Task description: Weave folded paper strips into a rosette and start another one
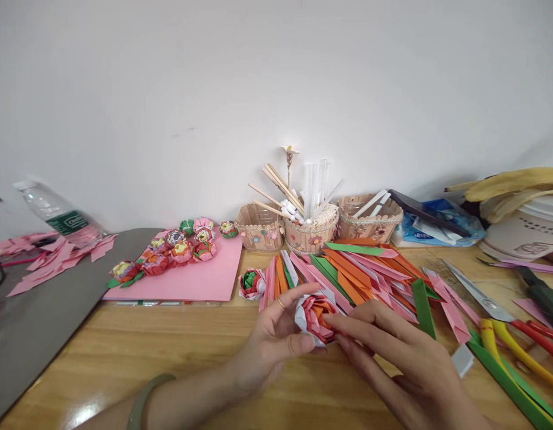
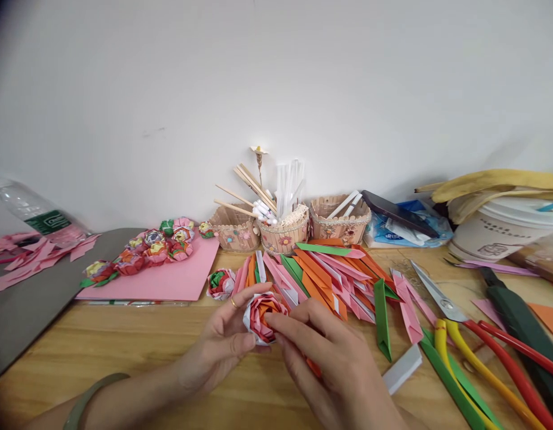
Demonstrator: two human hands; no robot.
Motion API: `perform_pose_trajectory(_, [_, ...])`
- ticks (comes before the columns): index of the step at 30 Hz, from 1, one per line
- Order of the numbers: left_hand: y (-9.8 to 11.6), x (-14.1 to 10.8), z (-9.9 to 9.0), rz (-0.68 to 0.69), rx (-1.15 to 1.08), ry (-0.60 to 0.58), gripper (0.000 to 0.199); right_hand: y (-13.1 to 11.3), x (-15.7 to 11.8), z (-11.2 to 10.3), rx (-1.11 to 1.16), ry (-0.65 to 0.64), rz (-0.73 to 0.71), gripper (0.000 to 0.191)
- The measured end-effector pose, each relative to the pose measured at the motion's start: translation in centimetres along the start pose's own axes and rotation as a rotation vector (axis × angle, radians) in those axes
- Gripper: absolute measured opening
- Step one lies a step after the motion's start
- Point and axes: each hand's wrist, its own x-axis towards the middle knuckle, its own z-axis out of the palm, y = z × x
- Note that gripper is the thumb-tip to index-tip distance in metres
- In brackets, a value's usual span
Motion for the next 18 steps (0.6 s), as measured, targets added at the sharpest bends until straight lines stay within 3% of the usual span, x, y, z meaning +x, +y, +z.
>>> perform_pose_trajectory(5, [0.04, -0.11, -0.45, -0.035, -0.119, -0.097, 0.05, 0.02, 0.18, -0.3, 0.044, 0.086, 0.163, 0.018])
perform_pose_trajectory(8, [-0.02, -0.08, -0.76, -0.051, -0.177, -0.142, 0.048, 0.19, 0.1, -0.35, 0.067, 0.057, 0.165, 0.014])
perform_pose_trajectory(14, [0.05, 0.02, -0.72, -0.053, -0.208, -0.163, 0.047, 0.34, 0.04, -0.05, 0.029, 0.018, 0.063, 0.021])
perform_pose_trajectory(18, [0.27, 0.05, -0.56, -0.074, -0.216, -0.173, 0.048, 0.38, 0.08, 0.31, -0.034, -0.008, 0.056, 0.041])
